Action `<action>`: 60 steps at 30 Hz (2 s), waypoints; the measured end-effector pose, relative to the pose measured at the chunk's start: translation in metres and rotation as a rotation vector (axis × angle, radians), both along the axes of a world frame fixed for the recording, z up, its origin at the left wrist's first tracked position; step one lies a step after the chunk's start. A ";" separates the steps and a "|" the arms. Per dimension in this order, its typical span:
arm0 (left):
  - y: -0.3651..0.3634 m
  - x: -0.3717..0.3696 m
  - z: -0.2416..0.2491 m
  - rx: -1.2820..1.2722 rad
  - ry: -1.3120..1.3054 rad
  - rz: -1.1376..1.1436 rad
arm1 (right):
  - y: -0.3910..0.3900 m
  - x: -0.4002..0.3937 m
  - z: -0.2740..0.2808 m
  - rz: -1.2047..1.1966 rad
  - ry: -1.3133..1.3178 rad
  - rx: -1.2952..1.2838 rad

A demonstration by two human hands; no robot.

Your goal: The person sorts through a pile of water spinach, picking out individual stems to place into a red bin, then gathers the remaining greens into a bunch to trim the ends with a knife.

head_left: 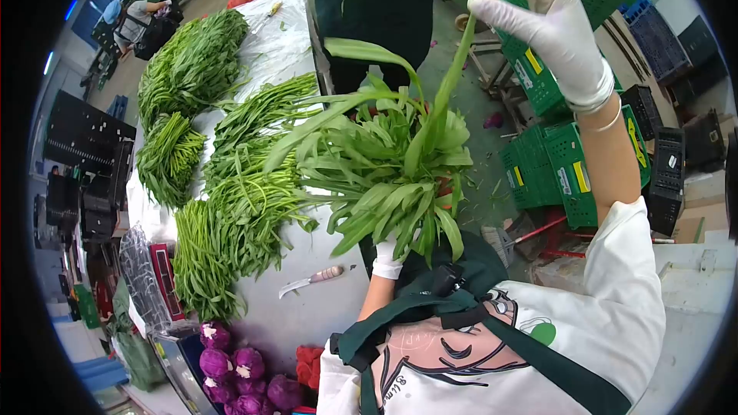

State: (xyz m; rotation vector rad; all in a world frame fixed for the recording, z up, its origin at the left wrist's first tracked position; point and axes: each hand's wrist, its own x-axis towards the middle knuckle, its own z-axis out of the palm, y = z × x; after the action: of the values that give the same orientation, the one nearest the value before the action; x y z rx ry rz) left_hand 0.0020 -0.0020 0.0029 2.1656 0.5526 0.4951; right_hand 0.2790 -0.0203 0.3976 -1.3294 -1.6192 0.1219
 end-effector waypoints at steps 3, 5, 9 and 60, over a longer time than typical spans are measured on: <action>-0.005 0.006 0.002 -0.232 -0.041 0.029 | -0.005 -0.013 0.032 -0.024 0.207 0.003; 0.000 0.004 0.008 -0.193 -0.037 0.019 | 0.000 0.024 0.036 -0.118 0.110 0.176; 0.003 0.003 0.019 0.078 0.062 0.035 | -0.008 0.034 0.060 -0.363 0.175 0.175; 0.000 -0.001 0.002 -0.245 -0.090 0.114 | 0.038 -0.056 -0.064 0.252 -0.771 -0.086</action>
State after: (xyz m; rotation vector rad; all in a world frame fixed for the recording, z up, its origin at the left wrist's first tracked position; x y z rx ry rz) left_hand 0.0012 -0.0019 0.0051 1.8774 0.6545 0.5537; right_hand 0.2225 0.0173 0.3339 -1.3074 -2.4508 -0.2005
